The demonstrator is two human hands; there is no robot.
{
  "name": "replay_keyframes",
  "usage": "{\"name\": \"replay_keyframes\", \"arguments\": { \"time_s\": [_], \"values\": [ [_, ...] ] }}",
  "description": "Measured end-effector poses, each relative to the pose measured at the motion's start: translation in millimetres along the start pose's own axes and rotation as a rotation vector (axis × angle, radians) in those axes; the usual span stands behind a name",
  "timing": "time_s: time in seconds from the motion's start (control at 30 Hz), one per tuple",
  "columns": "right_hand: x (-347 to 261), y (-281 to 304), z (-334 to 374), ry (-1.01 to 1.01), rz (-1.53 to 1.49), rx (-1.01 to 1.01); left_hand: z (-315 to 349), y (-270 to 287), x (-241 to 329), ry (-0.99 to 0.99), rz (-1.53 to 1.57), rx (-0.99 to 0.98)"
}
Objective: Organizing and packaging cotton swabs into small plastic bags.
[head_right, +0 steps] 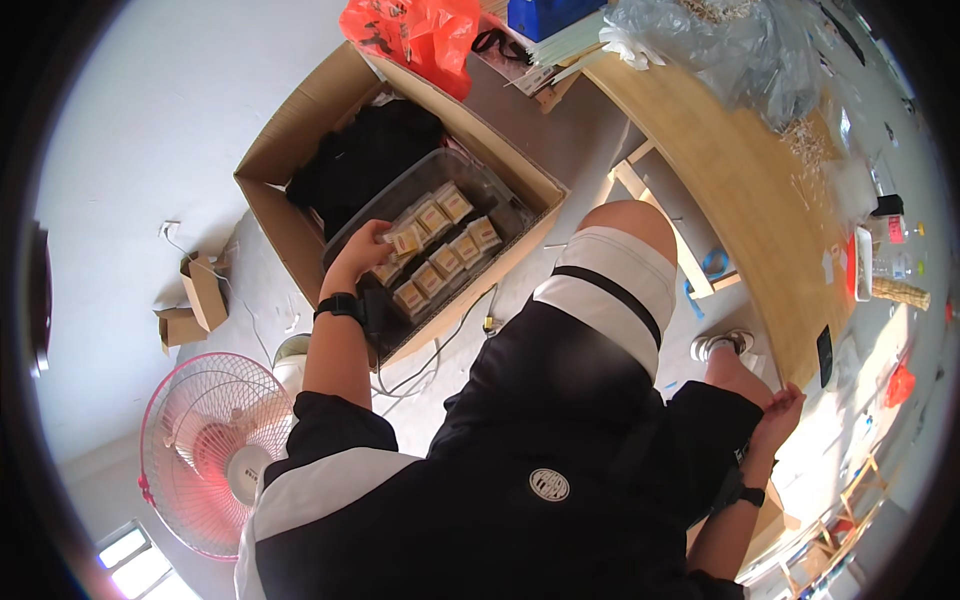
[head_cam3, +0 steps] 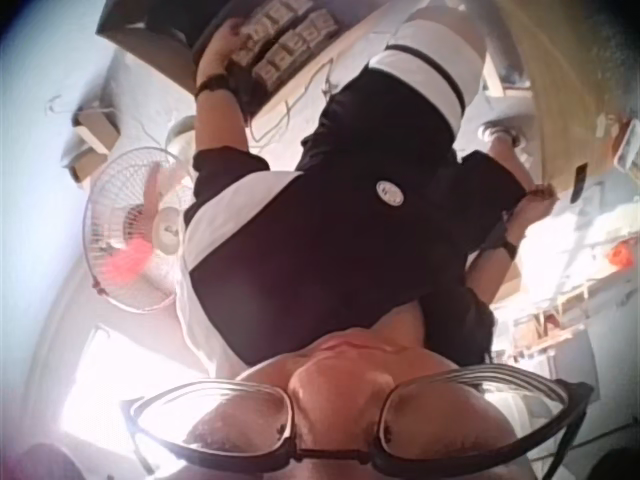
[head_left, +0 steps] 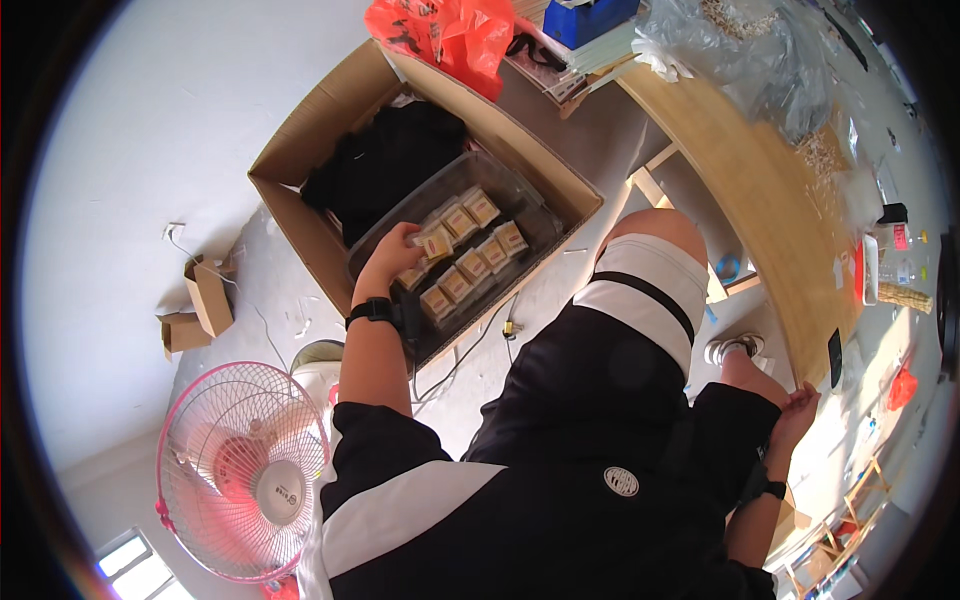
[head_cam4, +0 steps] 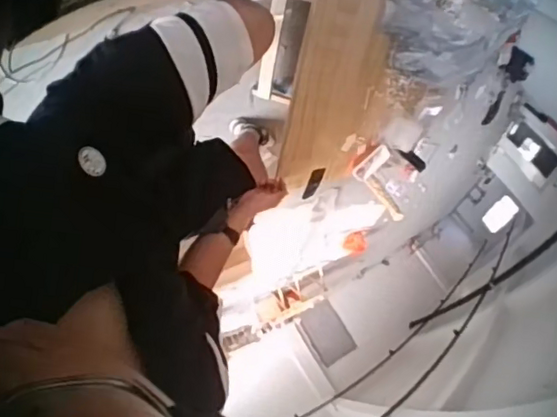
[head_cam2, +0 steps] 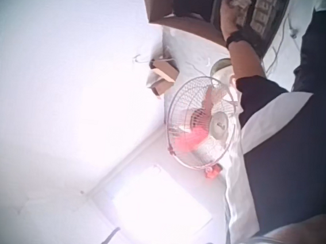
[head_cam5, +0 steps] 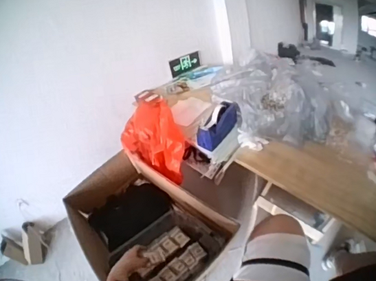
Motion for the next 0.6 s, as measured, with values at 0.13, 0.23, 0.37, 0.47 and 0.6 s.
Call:
{"name": "replay_keyframes", "arguments": {
  "time_s": [0.13,0.23,0.37,0.47,0.6],
  "values": [
    [7,-10,-2,-0.052,0.02,-0.024,-7,-12,-31,0.047,0.162,0.024],
    [8,-13,-6,-0.043,0.038,-0.021,-13,-30,-63,0.204,0.064,-0.169],
    [11,-7,-12,-0.051,0.061,-0.026,-5,-42,-66,0.266,0.217,-0.18],
    [14,-12,-12,-0.056,0.048,-0.028,0,-47,-56,0.271,0.214,-0.181],
    [13,-18,-9,-0.06,0.101,-0.037,-4,-64,-44,0.191,0.132,-0.183]
  ]
}}
Point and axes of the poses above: each hand's wrist, its own z-axis away from the middle knuckle, its own y-axis out of the back of the hand, x = y × z, the point moved 9 cm from there along -z, towards the middle knuckle
